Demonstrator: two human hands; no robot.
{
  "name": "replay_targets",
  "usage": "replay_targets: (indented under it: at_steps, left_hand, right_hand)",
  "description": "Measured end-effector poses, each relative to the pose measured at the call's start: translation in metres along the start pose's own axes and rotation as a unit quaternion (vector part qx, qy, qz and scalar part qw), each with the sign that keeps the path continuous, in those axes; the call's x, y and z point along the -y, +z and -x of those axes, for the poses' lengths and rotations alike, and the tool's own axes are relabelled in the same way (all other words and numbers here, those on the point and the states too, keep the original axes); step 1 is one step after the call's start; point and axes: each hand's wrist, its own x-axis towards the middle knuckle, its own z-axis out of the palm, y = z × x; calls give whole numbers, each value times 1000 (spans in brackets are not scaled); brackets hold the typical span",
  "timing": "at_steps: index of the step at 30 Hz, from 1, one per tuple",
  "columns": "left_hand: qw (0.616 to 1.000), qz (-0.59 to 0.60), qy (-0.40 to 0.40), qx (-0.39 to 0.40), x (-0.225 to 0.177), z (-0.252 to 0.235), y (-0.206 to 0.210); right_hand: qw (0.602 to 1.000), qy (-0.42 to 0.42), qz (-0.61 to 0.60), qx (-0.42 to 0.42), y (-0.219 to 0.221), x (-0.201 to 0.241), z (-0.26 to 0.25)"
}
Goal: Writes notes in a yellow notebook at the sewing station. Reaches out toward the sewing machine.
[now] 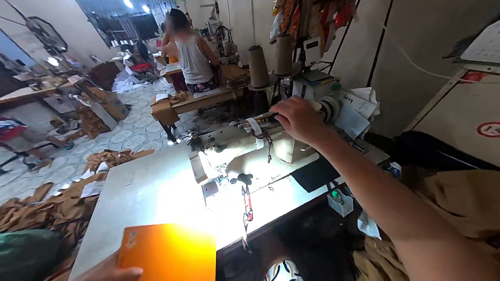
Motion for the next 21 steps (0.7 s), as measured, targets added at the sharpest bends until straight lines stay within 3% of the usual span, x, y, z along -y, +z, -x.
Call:
replay_targets:
  at_steps: [3,5,10,14,18,21]
  left_hand:
    - [990,-120,-42,58,-3,-57,-32]
    - [984,-170,-29,47,-6,-86,-37]
    - [913,-380,40,-141,-20,-125,-2]
    - [853,-431,162,-245,-23,-110,66]
    - [851,-431,186,-235,-23,-70,138]
    - [854,-426,181,-239,-10,-55,158]
  right_hand:
    - [995,39,27,88,2,6,-13]
    - [991,53,41,120,5,10,-13]
    - [987,72,56,134,10,13,-14]
    - [983,94,71,142,13,17,-17]
    - [979,96,113,138,13,22,-13]
    - [974,114,115,160,-2,22,-1]
